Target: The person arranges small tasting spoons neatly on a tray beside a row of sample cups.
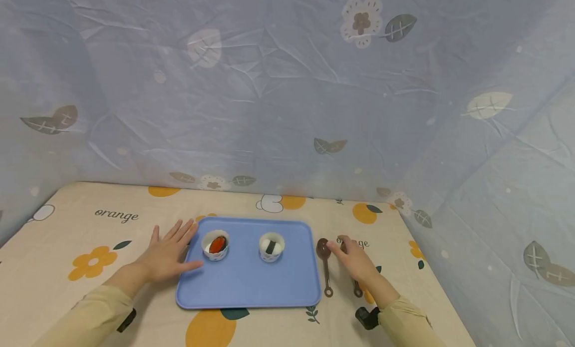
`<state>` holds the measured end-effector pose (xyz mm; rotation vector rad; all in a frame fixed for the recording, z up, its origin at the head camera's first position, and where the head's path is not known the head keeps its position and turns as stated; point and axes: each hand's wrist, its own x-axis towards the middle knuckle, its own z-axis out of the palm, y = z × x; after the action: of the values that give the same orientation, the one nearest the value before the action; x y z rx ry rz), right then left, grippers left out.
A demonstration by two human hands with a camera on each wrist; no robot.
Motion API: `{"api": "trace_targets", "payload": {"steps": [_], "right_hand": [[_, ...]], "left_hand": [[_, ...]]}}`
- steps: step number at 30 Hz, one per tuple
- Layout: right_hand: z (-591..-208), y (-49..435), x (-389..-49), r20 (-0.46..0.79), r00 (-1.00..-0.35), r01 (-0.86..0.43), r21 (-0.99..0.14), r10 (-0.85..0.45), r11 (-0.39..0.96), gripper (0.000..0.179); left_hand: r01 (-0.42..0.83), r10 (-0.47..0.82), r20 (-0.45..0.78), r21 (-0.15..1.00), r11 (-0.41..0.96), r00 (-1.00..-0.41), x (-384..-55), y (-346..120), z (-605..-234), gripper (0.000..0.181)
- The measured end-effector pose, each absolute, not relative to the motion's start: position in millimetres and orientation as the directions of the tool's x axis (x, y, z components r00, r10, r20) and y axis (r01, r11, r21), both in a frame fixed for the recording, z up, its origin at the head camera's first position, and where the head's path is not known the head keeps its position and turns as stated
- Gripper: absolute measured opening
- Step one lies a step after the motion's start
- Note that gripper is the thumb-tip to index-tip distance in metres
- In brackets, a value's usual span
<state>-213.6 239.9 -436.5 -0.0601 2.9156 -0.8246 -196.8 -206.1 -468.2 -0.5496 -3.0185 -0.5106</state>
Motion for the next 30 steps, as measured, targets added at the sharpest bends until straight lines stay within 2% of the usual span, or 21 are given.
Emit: {"api": "trace_targets", "payload": {"steps": [6, 12, 16, 23, 30], "right_hand": [[-437, 238, -213, -0.162, -0.987, 0.082, -0.555, -0.011, 0.828, 0.084], [-436, 235, -213, -0.232, -0.972, 0.176, -0.628, 0.034, 0.758, 0.077], [-438, 233, -213, -0.256, -0.966, 0.202, -0.671, 0.033, 0.713, 0.079], [-439, 230, -214, -0.294, -0.955, 0.229, -0.657, 0.035, 0.718, 0.084], [-445, 227, -216, -0.313, -0.949, 0.247, -0.656, 0.041, 0.713, 0.065]], "left_hand": [[0.340, 0.339, 0.058, 0.306, 0.889, -0.939, -197, -206, -471, 0.097], [0.344, 0.354, 0.033, 0.334, 0.878, -0.935, -198, -203, -474, 0.097], [0.329, 0.352, -0.003, 0.346, 0.879, -0.936, -198, -202, -477, 0.098], [0.323, 0.347, -0.002, 0.357, 0.876, -0.938, -199, -202, -481, 0.099], [0.333, 0.352, 0.004, 0.332, 0.882, -0.936, -201, -203, -491, 0.103]]}}
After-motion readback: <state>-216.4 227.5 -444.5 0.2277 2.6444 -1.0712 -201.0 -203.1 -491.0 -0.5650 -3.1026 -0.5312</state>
